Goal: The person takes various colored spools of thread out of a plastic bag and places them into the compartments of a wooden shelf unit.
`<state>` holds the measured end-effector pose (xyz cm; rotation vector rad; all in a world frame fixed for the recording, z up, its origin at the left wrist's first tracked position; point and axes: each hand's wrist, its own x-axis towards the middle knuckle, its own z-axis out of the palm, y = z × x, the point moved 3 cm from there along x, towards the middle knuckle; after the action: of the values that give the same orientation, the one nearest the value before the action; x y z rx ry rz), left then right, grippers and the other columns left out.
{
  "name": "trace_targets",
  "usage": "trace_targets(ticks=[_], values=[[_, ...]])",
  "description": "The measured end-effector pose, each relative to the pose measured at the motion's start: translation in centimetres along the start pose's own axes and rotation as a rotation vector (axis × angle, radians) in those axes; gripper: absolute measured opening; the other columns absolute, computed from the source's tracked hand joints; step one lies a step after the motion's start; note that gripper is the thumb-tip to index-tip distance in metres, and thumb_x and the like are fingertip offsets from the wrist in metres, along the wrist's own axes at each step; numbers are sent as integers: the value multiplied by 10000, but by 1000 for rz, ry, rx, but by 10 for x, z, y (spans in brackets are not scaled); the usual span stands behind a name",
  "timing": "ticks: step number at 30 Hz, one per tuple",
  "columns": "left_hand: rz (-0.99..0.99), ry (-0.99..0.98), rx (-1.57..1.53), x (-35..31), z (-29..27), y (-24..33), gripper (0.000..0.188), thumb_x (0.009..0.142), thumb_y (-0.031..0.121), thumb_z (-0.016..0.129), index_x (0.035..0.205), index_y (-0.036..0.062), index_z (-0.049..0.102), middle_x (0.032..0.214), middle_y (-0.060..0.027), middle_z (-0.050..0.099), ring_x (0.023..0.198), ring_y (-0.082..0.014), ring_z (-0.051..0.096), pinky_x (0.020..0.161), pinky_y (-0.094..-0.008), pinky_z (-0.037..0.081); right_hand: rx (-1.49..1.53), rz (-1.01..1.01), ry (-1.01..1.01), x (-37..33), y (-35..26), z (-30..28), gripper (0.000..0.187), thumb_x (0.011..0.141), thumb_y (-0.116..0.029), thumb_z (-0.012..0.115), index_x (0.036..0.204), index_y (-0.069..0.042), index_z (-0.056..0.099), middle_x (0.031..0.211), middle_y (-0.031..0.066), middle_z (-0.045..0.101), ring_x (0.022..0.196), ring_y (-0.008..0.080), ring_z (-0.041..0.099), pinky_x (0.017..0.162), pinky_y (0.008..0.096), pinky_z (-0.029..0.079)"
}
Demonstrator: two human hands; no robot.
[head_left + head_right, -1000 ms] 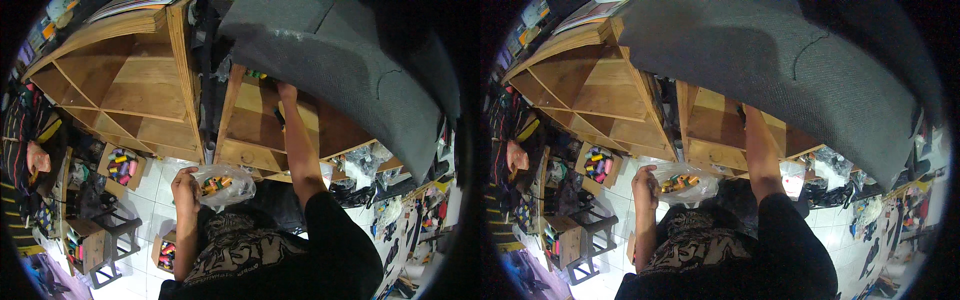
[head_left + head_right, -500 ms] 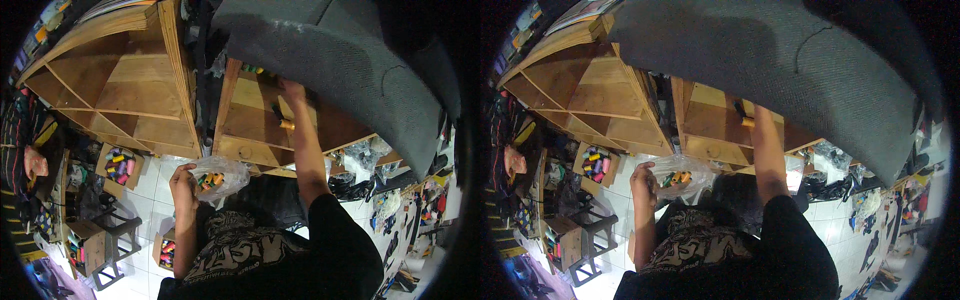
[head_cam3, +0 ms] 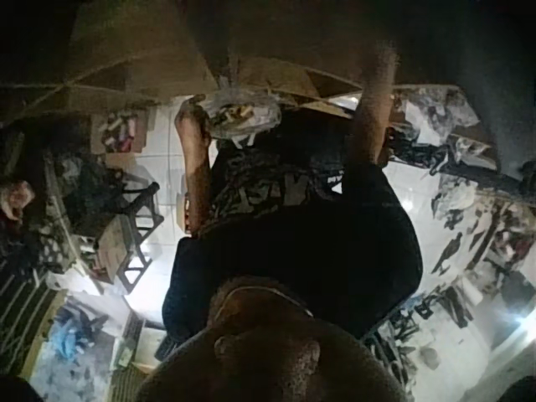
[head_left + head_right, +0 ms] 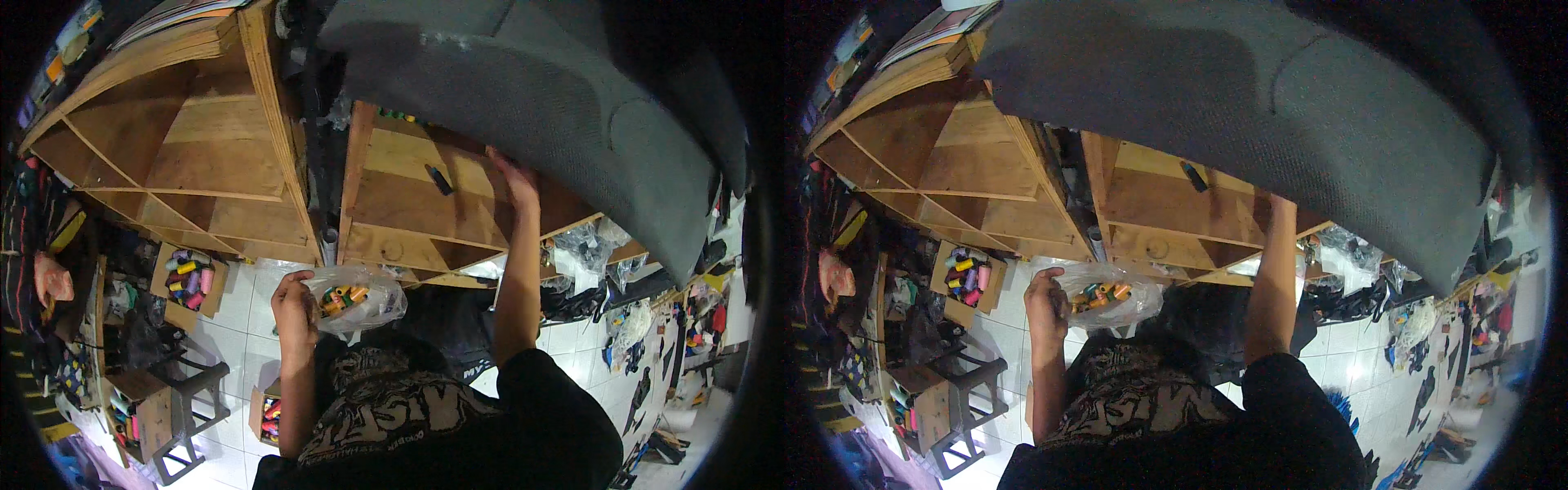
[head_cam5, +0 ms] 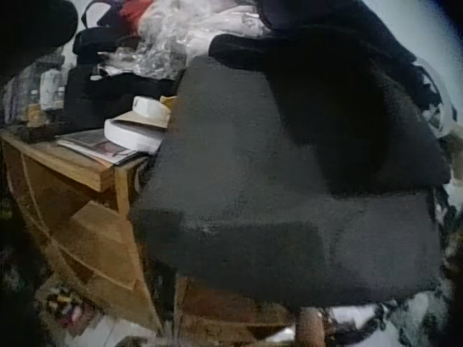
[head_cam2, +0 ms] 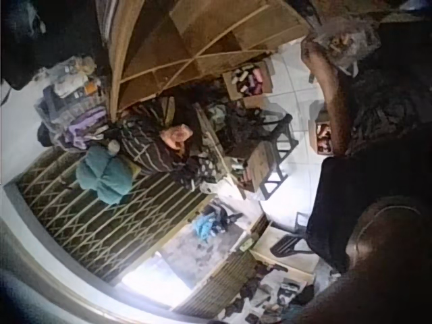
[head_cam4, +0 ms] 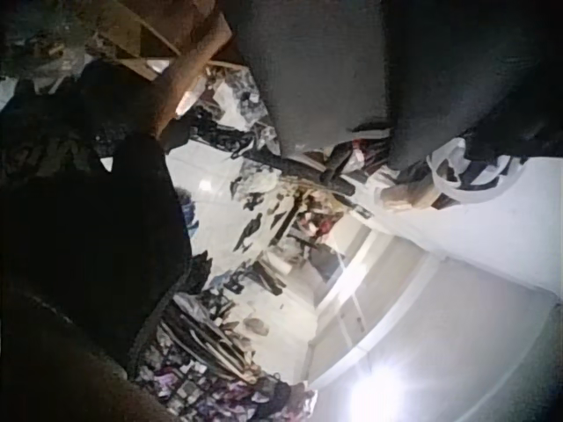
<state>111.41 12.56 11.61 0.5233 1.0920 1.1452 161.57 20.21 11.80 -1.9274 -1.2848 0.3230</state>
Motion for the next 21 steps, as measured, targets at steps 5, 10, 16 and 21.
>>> trace_targets(ticks=[5, 10, 16, 21], values=[[21, 0, 10, 1, -6, -8, 200, 852, 151, 474, 889, -14, 582, 510, 46, 380, 391, -33, 305, 358, -205, 201, -86, -117, 286, 42, -39, 67, 380, 681, -288, 740, 959, -40, 664, 916, 82, 659, 867, 197, 592, 791, 306, 441], [12, 44, 53, 0, -9, -9, 203, 871, 173, 478, 887, -4, 575, 503, 52, 358, 380, -40, 298, 343, -205, 205, -218, -214, 397, 62, -64, 105, 377, 683, -291, 738, 956, -42, 665, 911, 83, 660, 862, 197, 593, 784, 307, 443], [-15, 47, -1, -3, -16, -11, 174, 842, 125, 452, 908, 4, 559, 488, 53, 335, 356, -47, 277, 321, -210, 205, -270, -234, 410, 63, -74, 118, 373, 686, -296, 735, 953, -45, 667, 905, 83, 661, 856, 197, 595, 775, 309, 445], [13, 80, 70, -4, -20, -8, 184, 859, 154, 453, 911, 7, 551, 489, 53, 335, 354, -46, 275, 321, -207, 220, -252, -185, 377, 63, -64, 105, 369, 688, -299, 733, 950, -47, 669, 901, 84, 662, 851, 197, 596, 767, 310, 446]])
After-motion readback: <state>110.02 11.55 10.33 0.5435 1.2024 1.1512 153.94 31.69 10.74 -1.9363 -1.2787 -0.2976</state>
